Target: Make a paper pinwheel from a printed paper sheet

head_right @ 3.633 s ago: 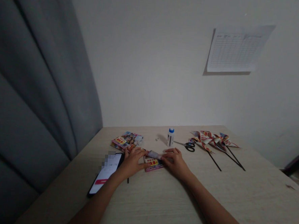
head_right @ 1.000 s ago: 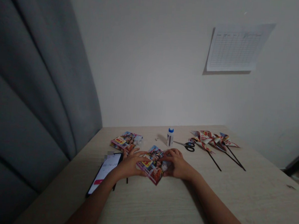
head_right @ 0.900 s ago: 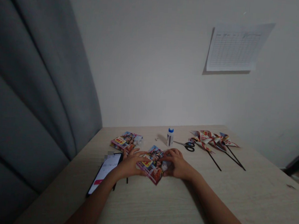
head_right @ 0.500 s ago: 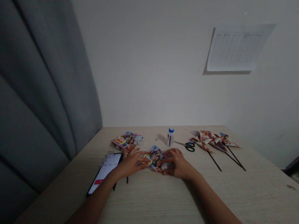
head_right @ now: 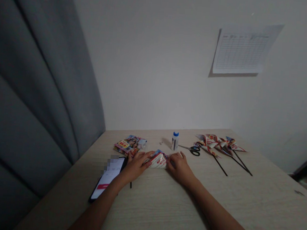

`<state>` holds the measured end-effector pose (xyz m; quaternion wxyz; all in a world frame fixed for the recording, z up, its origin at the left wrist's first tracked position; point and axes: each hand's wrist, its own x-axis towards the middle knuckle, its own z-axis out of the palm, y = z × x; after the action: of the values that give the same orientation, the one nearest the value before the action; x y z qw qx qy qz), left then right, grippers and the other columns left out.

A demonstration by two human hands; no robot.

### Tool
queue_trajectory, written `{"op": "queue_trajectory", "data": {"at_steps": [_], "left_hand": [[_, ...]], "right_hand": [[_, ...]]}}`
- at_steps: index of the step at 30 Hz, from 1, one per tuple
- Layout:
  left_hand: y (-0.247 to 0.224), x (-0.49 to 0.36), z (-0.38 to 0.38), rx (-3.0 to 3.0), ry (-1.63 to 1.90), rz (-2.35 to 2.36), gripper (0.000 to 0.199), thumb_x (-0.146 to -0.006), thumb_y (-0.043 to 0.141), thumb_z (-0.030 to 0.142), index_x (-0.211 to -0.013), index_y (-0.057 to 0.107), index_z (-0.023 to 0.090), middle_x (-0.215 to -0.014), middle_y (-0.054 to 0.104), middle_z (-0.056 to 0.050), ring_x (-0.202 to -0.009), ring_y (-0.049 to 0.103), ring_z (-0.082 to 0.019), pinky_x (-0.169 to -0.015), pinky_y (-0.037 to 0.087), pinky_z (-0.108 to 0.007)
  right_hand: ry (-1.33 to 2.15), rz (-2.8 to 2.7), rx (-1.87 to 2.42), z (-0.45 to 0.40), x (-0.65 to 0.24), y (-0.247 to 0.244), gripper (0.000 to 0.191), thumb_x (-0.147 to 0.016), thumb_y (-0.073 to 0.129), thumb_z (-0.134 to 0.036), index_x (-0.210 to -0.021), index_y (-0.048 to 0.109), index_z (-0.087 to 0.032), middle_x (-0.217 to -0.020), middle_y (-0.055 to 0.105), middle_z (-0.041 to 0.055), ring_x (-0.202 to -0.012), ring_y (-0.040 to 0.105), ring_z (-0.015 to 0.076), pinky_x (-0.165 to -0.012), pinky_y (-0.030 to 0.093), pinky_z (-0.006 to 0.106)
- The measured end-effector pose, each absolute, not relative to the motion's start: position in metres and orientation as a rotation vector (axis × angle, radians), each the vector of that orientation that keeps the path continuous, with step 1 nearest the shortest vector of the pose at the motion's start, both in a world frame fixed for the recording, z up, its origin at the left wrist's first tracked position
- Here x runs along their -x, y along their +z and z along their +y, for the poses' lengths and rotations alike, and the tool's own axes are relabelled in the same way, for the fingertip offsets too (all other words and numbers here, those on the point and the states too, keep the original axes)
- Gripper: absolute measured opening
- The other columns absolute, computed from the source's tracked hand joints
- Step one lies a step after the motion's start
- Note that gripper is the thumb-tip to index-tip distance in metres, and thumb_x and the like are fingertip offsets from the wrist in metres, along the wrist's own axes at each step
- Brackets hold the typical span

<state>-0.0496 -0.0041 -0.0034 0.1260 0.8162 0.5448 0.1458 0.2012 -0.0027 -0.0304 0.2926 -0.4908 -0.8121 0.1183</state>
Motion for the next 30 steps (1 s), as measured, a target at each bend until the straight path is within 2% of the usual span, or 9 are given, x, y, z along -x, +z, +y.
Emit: {"op": "queue_trajectory", "data": {"at_steps": [4, 10, 13, 16, 20, 24, 30], "left_hand": [[-0.004, 0.049, -0.006, -2.440, 0.418, 1.555, 0.047, -0.099, 0.044, 0.041, -0.146, 0.038, 0.049, -0.141, 0.058, 0.001, -0.139, 0.037, -0.027, -0.113, -0.004, -0.071], [-0.007, 0.048, -0.007, -2.484, 0.501, 1.565, 0.033, -0.101, 0.043, 0.039, -0.129, 0.059, 0.044, -0.132, 0.065, 0.003, -0.133, 0.042, -0.027, -0.111, -0.010, -0.072], [-0.008, 0.047, -0.007, -2.481, 0.550, 1.543, 0.031, -0.101, 0.042, 0.041, -0.123, 0.064, 0.042, -0.128, 0.066, 0.002, -0.129, 0.044, -0.025, -0.112, -0.010, -0.070], [-0.008, 0.048, -0.007, -2.469, 0.555, 1.549, 0.031, -0.100, 0.043, 0.043, -0.120, 0.067, 0.042, -0.126, 0.066, 0.001, -0.127, 0.045, -0.025, -0.112, -0.010, -0.070], [-0.009, 0.049, -0.007, -2.484, 0.532, 1.553, 0.031, -0.098, 0.047, 0.049, -0.121, 0.067, 0.042, -0.128, 0.064, 0.000, -0.128, 0.044, -0.026, -0.111, -0.010, -0.072], [-0.012, 0.050, -0.007, -2.503, 0.502, 1.604, 0.032, -0.098, 0.047, 0.047, -0.125, 0.064, 0.042, -0.131, 0.062, 0.000, -0.129, 0.042, -0.027, -0.111, -0.007, -0.072], [-0.013, 0.048, -0.005, -2.497, 0.426, 1.658, 0.035, -0.099, 0.043, 0.047, -0.129, 0.061, 0.041, -0.137, 0.060, -0.001, -0.132, 0.040, -0.030, -0.111, -0.003, -0.074]], "right_hand": [[0.270, -2.101, 1.401, -0.001, -0.194, -0.034, 0.022, -0.097, 0.047, -0.035, -0.093, 0.065, -0.021, -0.098, 0.071, 0.0058, -0.105, 0.061, 0.0230, -0.115, 0.020, 0.057], [0.282, -2.096, 1.403, -0.008, -0.193, -0.023, 0.023, -0.096, 0.051, -0.043, -0.102, 0.062, -0.024, -0.103, 0.070, 0.0045, -0.106, 0.061, 0.0219, -0.116, 0.014, 0.060], [0.272, -2.147, 1.383, -0.013, -0.198, -0.016, 0.026, -0.090, 0.060, -0.047, -0.103, 0.063, -0.025, -0.107, 0.070, 0.0036, -0.112, 0.058, 0.0238, -0.116, 0.009, 0.062], [0.223, -2.216, 1.367, -0.015, -0.203, -0.013, 0.025, -0.089, 0.060, -0.044, -0.107, 0.066, -0.027, -0.110, 0.071, 0.0040, -0.115, 0.057, 0.0253, -0.115, 0.006, 0.065], [0.138, -2.248, 1.394, -0.013, -0.203, -0.017, 0.027, -0.094, 0.053, -0.041, -0.113, 0.068, -0.028, -0.110, 0.071, 0.0057, -0.113, 0.057, 0.0254, -0.114, 0.008, 0.066], [0.066, -2.279, 1.447, -0.011, -0.200, -0.022, 0.032, -0.098, 0.047, -0.044, -0.119, 0.068, -0.032, -0.107, 0.069, 0.0068, -0.110, 0.056, 0.0260, -0.113, 0.012, 0.066], [0.009, -2.326, 1.480, -0.012, -0.200, -0.025, 0.037, -0.098, 0.044, -0.039, -0.131, 0.062, -0.035, -0.111, 0.064, 0.0085, -0.113, 0.052, 0.0276, -0.113, 0.014, 0.066]]}}
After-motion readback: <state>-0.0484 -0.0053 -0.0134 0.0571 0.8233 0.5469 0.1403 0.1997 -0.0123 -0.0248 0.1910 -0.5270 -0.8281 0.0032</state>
